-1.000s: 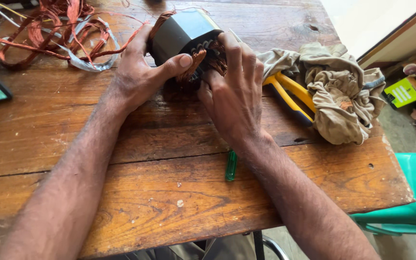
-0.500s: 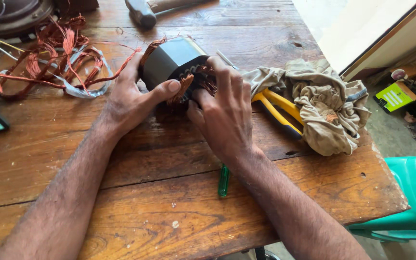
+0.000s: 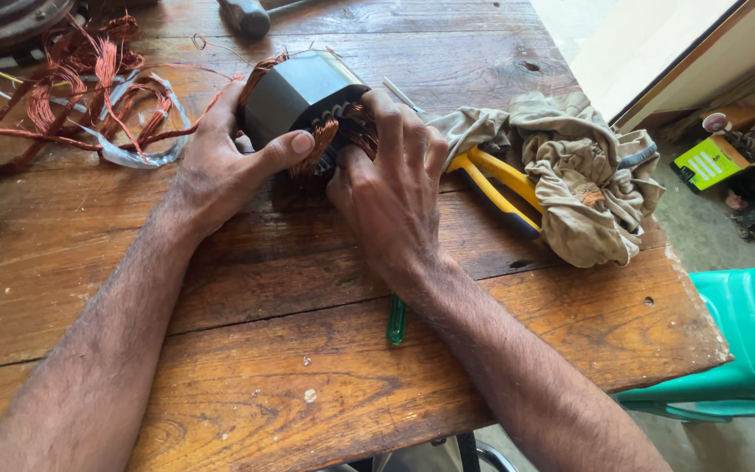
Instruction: The person winds copper wire by hand around the slots of a motor stator core. They hold the stator with one hand and feed the wire with the other, rotating the core as needed to continue winding. The process is repetitive and focused on filling the stator slots with wire.
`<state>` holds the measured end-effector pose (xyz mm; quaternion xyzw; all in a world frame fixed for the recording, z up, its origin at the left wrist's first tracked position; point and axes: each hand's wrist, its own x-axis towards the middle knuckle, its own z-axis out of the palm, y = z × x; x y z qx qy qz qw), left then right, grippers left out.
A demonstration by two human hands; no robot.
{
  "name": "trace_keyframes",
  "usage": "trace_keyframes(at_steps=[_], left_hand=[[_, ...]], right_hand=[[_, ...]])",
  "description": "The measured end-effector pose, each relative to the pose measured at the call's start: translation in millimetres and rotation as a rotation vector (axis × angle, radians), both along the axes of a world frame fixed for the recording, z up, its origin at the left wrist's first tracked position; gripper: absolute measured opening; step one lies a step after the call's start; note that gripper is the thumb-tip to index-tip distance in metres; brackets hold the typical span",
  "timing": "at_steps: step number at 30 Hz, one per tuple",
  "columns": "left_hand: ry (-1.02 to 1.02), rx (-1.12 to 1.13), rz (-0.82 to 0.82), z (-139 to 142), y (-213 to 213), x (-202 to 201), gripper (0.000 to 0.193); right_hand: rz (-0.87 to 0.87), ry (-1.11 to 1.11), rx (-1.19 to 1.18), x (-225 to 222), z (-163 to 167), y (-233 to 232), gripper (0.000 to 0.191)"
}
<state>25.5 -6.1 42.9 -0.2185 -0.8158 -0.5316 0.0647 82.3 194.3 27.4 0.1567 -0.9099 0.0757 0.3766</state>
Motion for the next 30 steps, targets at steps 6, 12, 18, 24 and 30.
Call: trace_keyframes(at_steps=[6, 12, 18, 24, 30], left_hand=[[-0.013, -0.039, 0.024, -5, 0, -4, 0.101], [-0.035, 0.072, -0.071, -3, -1, -3, 0.098], [-0.058, 0.102, -0.098, -2, 0, -2, 0.100], [-0.054, 0.092, -0.081, -3, 2, -2, 0.100], [-0.064, 0.106, -0.092, -4, 3, -2, 0.098]], right_hand=[[0.032, -0.034, -0.023, -2, -4, 5, 0.029], [0.066, -0.044, -0.064, -4, -7, 8, 0.031], [0.092, -0.074, -0.086, 0, -7, 6, 0.034], [0.034, -0.081, -0.011, 6, 2, 6, 0.028], [-0.003, -0.023, 0.089, 6, 1, 5, 0.023]])
